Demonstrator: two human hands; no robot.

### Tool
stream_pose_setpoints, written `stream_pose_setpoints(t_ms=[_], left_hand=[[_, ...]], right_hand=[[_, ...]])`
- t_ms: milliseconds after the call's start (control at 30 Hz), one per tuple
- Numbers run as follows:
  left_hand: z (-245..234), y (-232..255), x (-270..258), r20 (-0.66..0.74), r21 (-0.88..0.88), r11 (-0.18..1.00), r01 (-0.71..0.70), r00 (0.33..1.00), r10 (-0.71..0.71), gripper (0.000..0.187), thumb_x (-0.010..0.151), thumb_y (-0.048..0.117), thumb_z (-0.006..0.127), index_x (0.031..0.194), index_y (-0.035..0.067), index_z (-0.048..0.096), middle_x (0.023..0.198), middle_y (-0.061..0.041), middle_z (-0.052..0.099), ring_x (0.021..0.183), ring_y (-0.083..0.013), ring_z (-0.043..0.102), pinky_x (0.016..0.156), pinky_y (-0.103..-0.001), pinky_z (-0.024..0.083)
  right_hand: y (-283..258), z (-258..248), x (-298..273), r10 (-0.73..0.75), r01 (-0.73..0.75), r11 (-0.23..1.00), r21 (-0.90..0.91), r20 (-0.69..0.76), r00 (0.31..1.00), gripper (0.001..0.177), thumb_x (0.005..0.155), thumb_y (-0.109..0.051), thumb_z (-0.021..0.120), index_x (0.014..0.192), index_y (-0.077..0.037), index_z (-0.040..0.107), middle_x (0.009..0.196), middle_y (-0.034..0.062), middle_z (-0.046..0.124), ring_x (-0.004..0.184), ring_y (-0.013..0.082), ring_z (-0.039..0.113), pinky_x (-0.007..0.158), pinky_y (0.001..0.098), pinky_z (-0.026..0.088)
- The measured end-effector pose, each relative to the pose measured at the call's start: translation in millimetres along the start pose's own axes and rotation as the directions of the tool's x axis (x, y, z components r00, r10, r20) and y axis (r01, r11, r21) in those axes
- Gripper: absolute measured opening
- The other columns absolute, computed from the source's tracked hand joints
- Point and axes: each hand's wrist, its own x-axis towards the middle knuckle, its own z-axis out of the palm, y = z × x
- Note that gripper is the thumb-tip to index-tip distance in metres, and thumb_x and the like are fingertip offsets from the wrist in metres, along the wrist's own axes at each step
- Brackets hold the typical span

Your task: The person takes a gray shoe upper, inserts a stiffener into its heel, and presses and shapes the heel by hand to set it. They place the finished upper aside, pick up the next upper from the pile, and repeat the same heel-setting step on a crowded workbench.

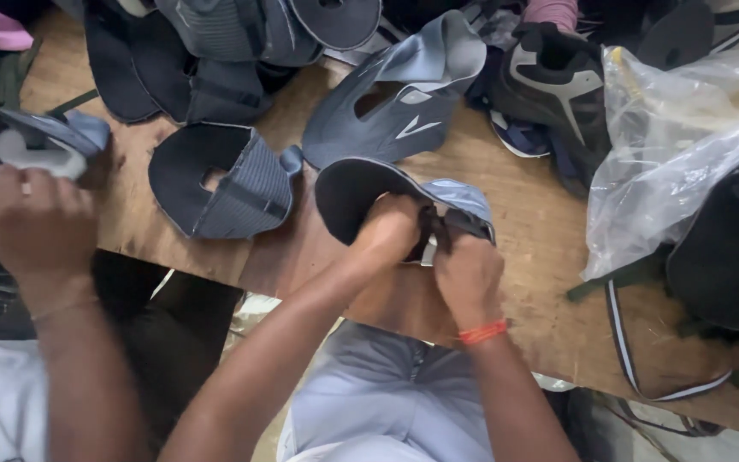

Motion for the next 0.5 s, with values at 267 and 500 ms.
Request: stream_pose_setpoints(t_ms=[267,500], left_hand=[[15,18,0,0.041,0.201,0.979,-0.032,0.999,0.024,0.018,0.079,0.022,0.071,0.082,0.007,0.080,0.080,-0.019,0.074,0.079,-0.0374,0.072,0.076,-0.049,0.057],[42,3,-20,-0.083,0.215,0.851,-0.479,0.859,0.505,0.042,0.074,0.004,0.061,0.113,-0.005,0.073,0.109,-0.027,0.073,0.091,-0.0385,0.073,0.077,-0.047,0.057]], right_hand=[[41,25,-48,0.007,0.009,0.996,0.085,-0.186,0.982,0.014,0.088,-0.018,0.069,0.095,-0.009,0.076,0.083,0.0218,0.070,0.077,0.0454,0.067,0.066,0.0545,0.052],[28,-3,-53,0.020,0.029,0.977,0.211,-0.226,0.974,0.020,0.094,-0.020,0.071,0.109,-0.007,0.077,0.086,0.0240,0.069,0.078,0.0447,0.068,0.064,0.0508,0.053]])
